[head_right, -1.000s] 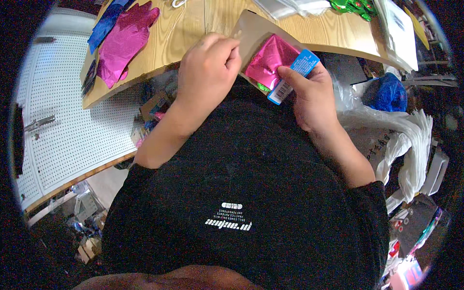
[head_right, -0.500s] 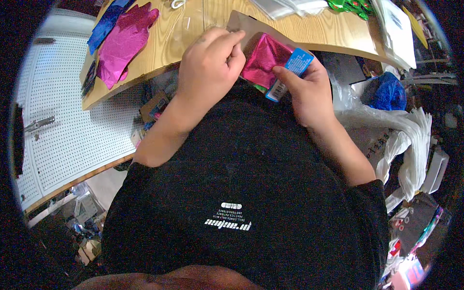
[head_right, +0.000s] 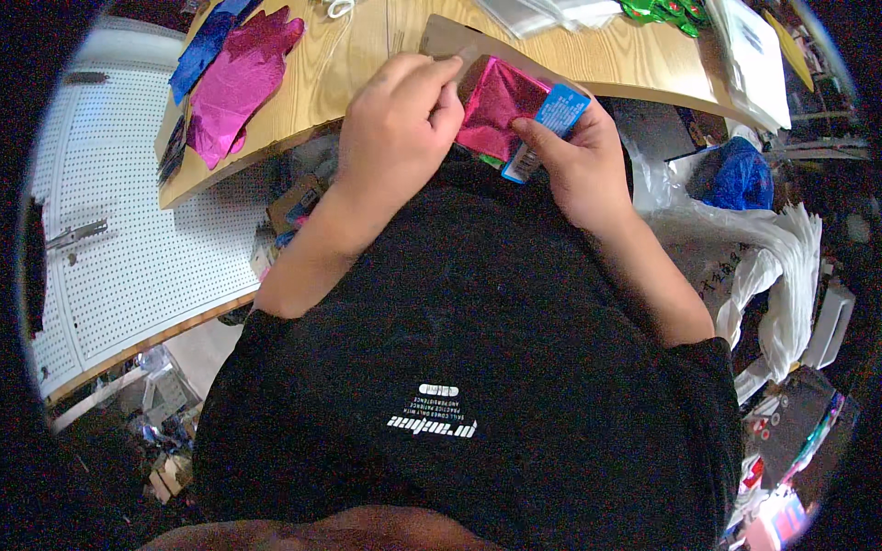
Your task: The person is sorting and packing colored pentagonal plastic sheets into cardboard sleeves.
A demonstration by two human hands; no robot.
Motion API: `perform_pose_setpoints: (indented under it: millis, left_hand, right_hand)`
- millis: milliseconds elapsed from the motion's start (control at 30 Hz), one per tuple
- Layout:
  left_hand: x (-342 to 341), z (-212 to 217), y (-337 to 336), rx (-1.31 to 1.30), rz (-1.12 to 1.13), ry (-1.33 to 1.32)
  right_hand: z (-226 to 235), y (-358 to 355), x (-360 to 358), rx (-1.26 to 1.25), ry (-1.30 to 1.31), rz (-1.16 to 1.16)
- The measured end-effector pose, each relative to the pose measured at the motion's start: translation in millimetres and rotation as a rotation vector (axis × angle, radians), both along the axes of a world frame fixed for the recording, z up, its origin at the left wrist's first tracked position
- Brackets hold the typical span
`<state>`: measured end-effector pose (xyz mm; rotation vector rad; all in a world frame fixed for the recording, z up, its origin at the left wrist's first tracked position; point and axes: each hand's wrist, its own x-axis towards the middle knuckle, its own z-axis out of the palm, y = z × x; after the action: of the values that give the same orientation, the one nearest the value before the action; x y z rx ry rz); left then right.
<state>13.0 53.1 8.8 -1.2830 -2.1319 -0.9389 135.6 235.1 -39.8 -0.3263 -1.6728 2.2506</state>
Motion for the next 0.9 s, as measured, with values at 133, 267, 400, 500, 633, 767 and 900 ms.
perform_pose_setpoints:
  millis: [133, 267, 400, 500, 633, 767, 900]
  left_hand:
    - [0.4, -2.0, 1.1, 0.029, -0.005, 0.018]
    - [3.4, -0.4, 2.5, 0.032, 0.015, -0.001]
    - [4.2, 4.5, 1.9, 0.006, 0.067, -0.034]
    - [9.5, 2.3, 1.4, -0.016, 0.074, -0.011]
    - [11.5, 0.3, 0.6, -0.018, 0.096, 0.017]
    - [13.3, -3.4, 0.6, 0.009, 0.094, 0.079]
    - [15.5, -3.1, -0.7, 0.009, 0.087, 0.100]
  right_hand:
    - [-0.1, 4.3, -2.5, 0.031, -0.010, 0.025]
    - [8.3, 0.0, -4.0, 0.064, -0.013, 0.012]
    - [12.7, -5.0, -4.1, 0.131, -0.023, -0.015]
    - [12.9, -8.6, -6.0, 0.147, -0.006, -0.045]
    - [17.1, -11.7, -8.3, 0.135, -0.029, -0.058]
    - [17.0, -15.5, -7.9, 0.105, -0.032, -0.079]
    - [18.3, -16.1, -12.0, 0.101, -0.043, -0.089]
